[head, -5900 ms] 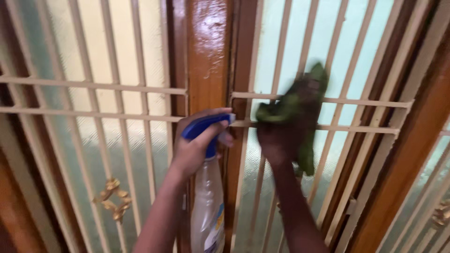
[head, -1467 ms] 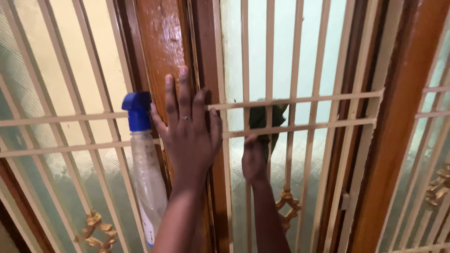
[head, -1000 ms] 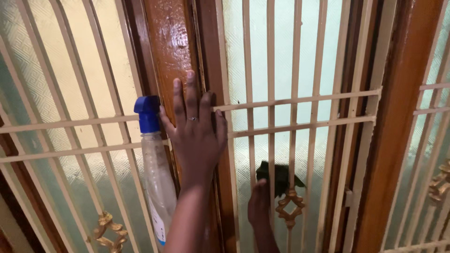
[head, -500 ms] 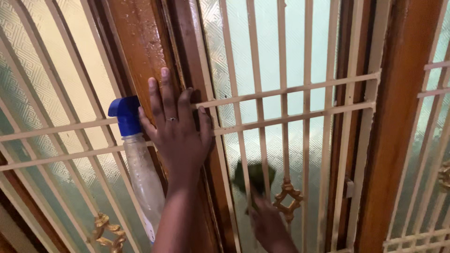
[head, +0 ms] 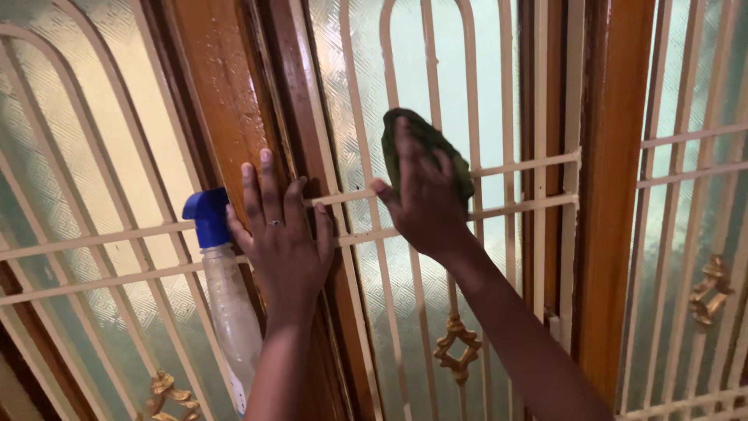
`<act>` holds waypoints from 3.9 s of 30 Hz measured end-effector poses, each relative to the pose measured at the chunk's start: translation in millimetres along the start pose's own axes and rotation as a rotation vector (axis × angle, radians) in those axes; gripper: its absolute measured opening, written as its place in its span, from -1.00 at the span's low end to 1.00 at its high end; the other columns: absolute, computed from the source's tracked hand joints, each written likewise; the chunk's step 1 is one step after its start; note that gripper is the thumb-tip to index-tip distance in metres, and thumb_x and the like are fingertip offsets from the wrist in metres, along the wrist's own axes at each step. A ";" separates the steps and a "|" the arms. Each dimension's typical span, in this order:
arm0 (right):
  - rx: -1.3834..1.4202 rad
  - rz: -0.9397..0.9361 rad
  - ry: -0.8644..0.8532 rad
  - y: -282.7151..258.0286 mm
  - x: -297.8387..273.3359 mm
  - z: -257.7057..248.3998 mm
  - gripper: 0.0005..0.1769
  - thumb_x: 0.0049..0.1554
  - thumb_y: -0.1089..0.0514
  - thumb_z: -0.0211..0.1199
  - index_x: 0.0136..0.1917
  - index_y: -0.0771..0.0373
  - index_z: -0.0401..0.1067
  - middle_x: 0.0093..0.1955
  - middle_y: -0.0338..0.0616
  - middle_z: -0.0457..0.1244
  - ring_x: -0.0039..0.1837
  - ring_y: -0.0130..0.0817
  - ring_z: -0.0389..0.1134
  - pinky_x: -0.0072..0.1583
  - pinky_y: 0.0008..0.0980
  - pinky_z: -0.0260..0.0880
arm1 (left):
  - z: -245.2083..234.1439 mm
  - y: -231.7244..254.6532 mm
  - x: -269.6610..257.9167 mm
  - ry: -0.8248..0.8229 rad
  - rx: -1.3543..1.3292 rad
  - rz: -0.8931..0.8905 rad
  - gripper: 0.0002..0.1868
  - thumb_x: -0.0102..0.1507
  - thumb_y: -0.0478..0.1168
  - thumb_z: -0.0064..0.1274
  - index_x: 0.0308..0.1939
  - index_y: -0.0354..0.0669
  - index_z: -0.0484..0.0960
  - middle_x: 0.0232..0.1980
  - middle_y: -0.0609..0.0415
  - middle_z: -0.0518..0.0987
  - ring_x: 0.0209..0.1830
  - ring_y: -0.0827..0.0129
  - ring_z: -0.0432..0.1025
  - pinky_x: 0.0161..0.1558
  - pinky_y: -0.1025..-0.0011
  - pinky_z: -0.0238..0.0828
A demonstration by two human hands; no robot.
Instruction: The person cleans a wooden window grille with frosted glass panels using a spray bottle and a green cloth. They repeatedly spray the wooden frame and wipe it down with the cloth, working across different sections of the grille.
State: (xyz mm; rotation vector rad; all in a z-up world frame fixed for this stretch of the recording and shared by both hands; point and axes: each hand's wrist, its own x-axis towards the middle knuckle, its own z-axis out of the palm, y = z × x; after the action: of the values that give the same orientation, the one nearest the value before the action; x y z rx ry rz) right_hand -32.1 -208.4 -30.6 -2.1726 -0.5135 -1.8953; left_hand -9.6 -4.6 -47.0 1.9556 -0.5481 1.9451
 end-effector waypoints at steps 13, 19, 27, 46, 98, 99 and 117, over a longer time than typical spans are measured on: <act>-0.093 0.110 -0.229 22.6 -0.6 1.0 0.00 0.18 -0.54 -0.10 0.42 0.40 0.19 -0.05 0.09 0.43 0.26 -0.06 0.44 0.61 0.10 -0.04 | -6.9 19.4 -24.1 -0.050 -0.137 -0.055 -0.56 0.35 0.03 -0.10 0.18 -0.15 0.51 0.65 -0.03 0.07 0.71 0.05 -0.21 0.48 -0.47 -0.46; -0.084 -0.355 -0.142 57.0 11.9 -31.2 -0.41 0.29 -0.03 0.00 0.47 0.36 0.26 0.25 0.24 0.35 0.39 0.07 0.36 0.56 0.14 -0.07 | -8.9 18.5 -9.9 -0.093 -0.115 -0.026 -0.54 0.34 0.03 -0.16 0.20 -0.14 0.47 0.62 -0.04 0.14 0.71 0.16 -0.20 0.50 -0.45 -0.52; -0.582 -0.471 -0.115 88.8 158.7 -39.3 -0.38 0.15 0.03 0.09 0.45 0.24 0.37 0.40 0.01 0.25 0.47 -0.05 0.20 0.55 0.18 -0.08 | 5.4 14.2 33.4 -0.004 -0.122 0.107 -0.56 0.25 0.01 -0.05 0.14 -0.10 0.47 0.47 -0.04 0.29 0.61 0.16 0.03 0.46 -0.40 -0.40; 0.553 0.411 -0.204 114.3 68.0 -2.7 0.11 0.22 -0.59 -0.45 0.69 0.22 -0.49 0.78 0.04 -0.44 0.76 -0.12 -0.46 0.64 -0.05 -0.37 | 28.6 9.3 25.4 0.131 -0.132 0.080 -0.80 0.32 -0.18 -0.02 -0.06 -0.21 0.56 0.18 -0.08 0.57 0.55 0.23 0.20 0.51 -0.31 -0.17; 0.184 0.116 -0.170 27.4 -15.0 -8.1 -0.74 0.25 0.35 0.11 0.21 0.33 0.44 0.09 -0.01 0.38 0.13 -0.18 0.44 0.04 -0.21 0.49 | 32.5 6.1 -9.0 0.085 -0.295 0.069 -0.76 0.40 -0.06 -0.02 -0.03 -0.15 0.52 0.19 -0.07 0.54 0.60 0.22 0.12 0.57 -0.32 -0.23; 0.158 0.115 -0.027 28.4 -35.7 -18.5 -0.82 0.30 0.32 0.16 0.17 0.30 0.46 0.09 -0.03 0.39 0.13 -0.23 0.46 0.08 -0.23 0.50 | 32.8 6.1 -8.2 0.110 -0.303 0.079 -0.75 0.40 -0.06 -0.03 -0.02 -0.15 0.53 0.19 -0.08 0.54 0.60 0.22 0.13 0.57 -0.32 -0.23; -0.230 -0.133 0.286 22.4 152.2 76.5 -0.48 0.49 -0.17 -0.05 0.48 0.22 0.33 0.35 0.16 0.32 0.33 0.11 0.33 0.31 -0.04 0.28 | 32.2 4.4 -10.5 0.114 -0.201 0.099 -0.79 0.28 -0.25 0.00 0.00 -0.04 0.57 0.15 0.08 0.59 0.52 0.23 0.23 0.56 -0.23 -0.08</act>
State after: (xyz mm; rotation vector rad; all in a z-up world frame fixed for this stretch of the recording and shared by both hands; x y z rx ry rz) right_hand 63.5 -181.5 109.7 -1.9859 -0.4112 -2.3936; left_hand 16.5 -23.8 -58.2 1.7140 -0.7889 1.9607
